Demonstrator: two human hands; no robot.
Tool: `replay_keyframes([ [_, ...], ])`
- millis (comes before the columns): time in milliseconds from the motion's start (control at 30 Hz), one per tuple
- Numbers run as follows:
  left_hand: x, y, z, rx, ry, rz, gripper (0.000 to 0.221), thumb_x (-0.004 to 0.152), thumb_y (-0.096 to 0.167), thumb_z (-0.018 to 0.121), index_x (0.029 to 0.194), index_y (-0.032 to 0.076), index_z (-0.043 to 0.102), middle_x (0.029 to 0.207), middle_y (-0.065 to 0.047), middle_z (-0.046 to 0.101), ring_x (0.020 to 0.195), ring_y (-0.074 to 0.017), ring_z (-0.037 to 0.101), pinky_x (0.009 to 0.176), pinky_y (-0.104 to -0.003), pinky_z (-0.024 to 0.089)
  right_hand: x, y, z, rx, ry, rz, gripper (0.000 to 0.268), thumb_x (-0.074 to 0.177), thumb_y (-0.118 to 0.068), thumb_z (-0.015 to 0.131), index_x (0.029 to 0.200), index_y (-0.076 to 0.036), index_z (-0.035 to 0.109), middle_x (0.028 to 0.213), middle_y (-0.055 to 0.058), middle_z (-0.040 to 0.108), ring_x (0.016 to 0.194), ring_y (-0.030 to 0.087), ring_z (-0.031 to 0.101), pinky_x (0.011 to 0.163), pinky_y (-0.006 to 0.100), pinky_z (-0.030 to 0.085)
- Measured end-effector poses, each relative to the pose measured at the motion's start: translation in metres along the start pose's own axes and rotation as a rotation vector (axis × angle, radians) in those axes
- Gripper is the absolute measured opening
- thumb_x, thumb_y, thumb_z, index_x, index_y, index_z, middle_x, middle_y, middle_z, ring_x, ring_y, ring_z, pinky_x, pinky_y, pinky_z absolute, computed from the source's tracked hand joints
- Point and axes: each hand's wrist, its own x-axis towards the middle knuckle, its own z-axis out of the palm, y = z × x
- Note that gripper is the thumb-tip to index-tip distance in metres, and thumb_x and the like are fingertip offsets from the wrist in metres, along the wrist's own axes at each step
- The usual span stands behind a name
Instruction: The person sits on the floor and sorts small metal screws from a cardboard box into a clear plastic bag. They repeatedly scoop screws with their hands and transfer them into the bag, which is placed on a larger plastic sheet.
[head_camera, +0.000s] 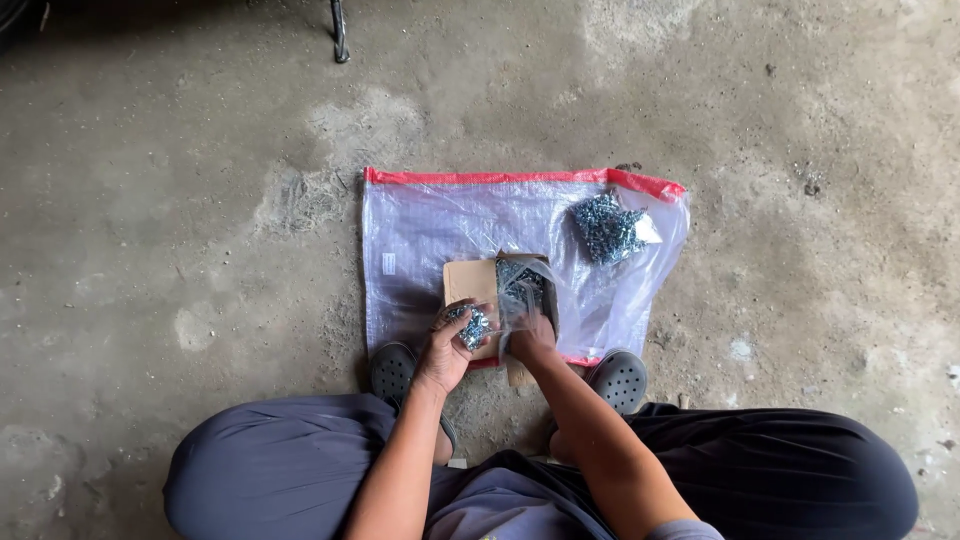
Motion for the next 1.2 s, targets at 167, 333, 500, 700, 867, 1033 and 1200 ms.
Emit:
replay_keyframes([
  [167, 0.005, -0.002, -0.003, -0.034, -0.003, -0.017, 0.024, 0.093, 0.019, 0.069, 0.117, 0.015, 0.07, 0.117, -0.019, 0.074, 0.099, -0.0343, 0.074, 0.071, -0.034, 0.065, -0.01, 0.008, -0.006, 0.132, 0.026, 0.043, 0.04, 0.078, -0.028, 0.062, 0.115, -0.019, 0.074, 0.103, -0.001, 0.077, 0.097, 0.026, 0.072, 0.077, 0.041, 0.06],
  [333, 0.013, -0.006, -0.009, -0.065, -0.013, -0.023, 0.025, 0.094, 0.019, 0.067, 0.118, 0.014, 0.07, 0.118, -0.021, 0.073, 0.1, -0.0387, 0.073, 0.072, -0.035, 0.064, 0.009, 0.032, -0.005, 0.729, -0.024, 0.425, 0.044, 0.084, -0.04, 0.066, 0.112, -0.008, 0.075, 0.095, 0.019, 0.074, 0.089, 0.041, 0.074, 0.068, 0.048, 0.063],
  [500, 0.014, -0.005, -0.004, -0.076, -0.017, 0.014, 0.025, 0.094, 0.022, 0.066, 0.118, 0.015, 0.071, 0.115, -0.019, 0.074, 0.097, -0.0374, 0.074, 0.072, -0.035, 0.065, -0.023, 0.04, -0.028, 1.937, -0.172, 0.495, 0.012, 0.09, 0.001, 0.07, 0.101, 0.003, 0.065, 0.093, 0.012, 0.063, 0.081, 0.023, 0.068, 0.067, 0.033, 0.06],
  [700, 0.015, -0.009, -0.007, -0.08, -0.03, 0.019, 0.024, 0.094, 0.025, 0.066, 0.116, 0.017, 0.072, 0.115, -0.017, 0.075, 0.098, -0.0371, 0.074, 0.073, -0.034, 0.064, -0.075, 0.047, -0.094, 2.469, -0.463, 0.391, 0.023, 0.081, -0.018, 0.052, 0.099, -0.014, 0.066, 0.083, 0.002, 0.054, 0.066, 0.012, 0.051, 0.046, 0.016, 0.035],
  [867, 0.01, -0.013, -0.007, -0.07, -0.048, 0.024, 0.025, 0.094, 0.025, 0.066, 0.117, 0.016, 0.072, 0.116, -0.018, 0.075, 0.099, -0.0387, 0.074, 0.073, -0.035, 0.064, -0.078, 0.049, -0.092, 2.703, -0.483, 0.198, 0.027, 0.084, -0.028, 0.049, 0.093, -0.009, 0.066, 0.08, 0.004, 0.046, 0.069, 0.017, 0.048, 0.051, 0.024, 0.038],
  [1033, 0.007, -0.012, -0.012, -0.07, -0.053, 0.025, 0.025, 0.094, 0.026, 0.066, 0.117, 0.016, 0.071, 0.116, -0.017, 0.075, 0.099, -0.0382, 0.074, 0.073, -0.035, 0.064, -0.098, 0.04, -0.136, 2.86, -0.377, 0.143, 0.046, 0.089, -0.03, 0.053, 0.116, 0.001, 0.072, 0.127, 0.028, 0.069, 0.123, 0.04, 0.065, 0.102, 0.048, 0.054],
  [1200, 0.007, -0.015, -0.021, -0.077, -0.038, 0.02, 0.029, 0.094, 0.027, 0.064, 0.121, 0.017, 0.069, 0.119, -0.016, 0.074, 0.102, -0.0387, 0.073, 0.075, -0.035, 0.064, -0.099, 0.04, -0.135, 2.917, -0.406, -0.003, 0.066, 0.085, -0.035, 0.052, 0.14, 0.001, 0.06, 0.137, 0.027, 0.063, 0.132, 0.042, 0.057, 0.114, 0.048, 0.046],
])
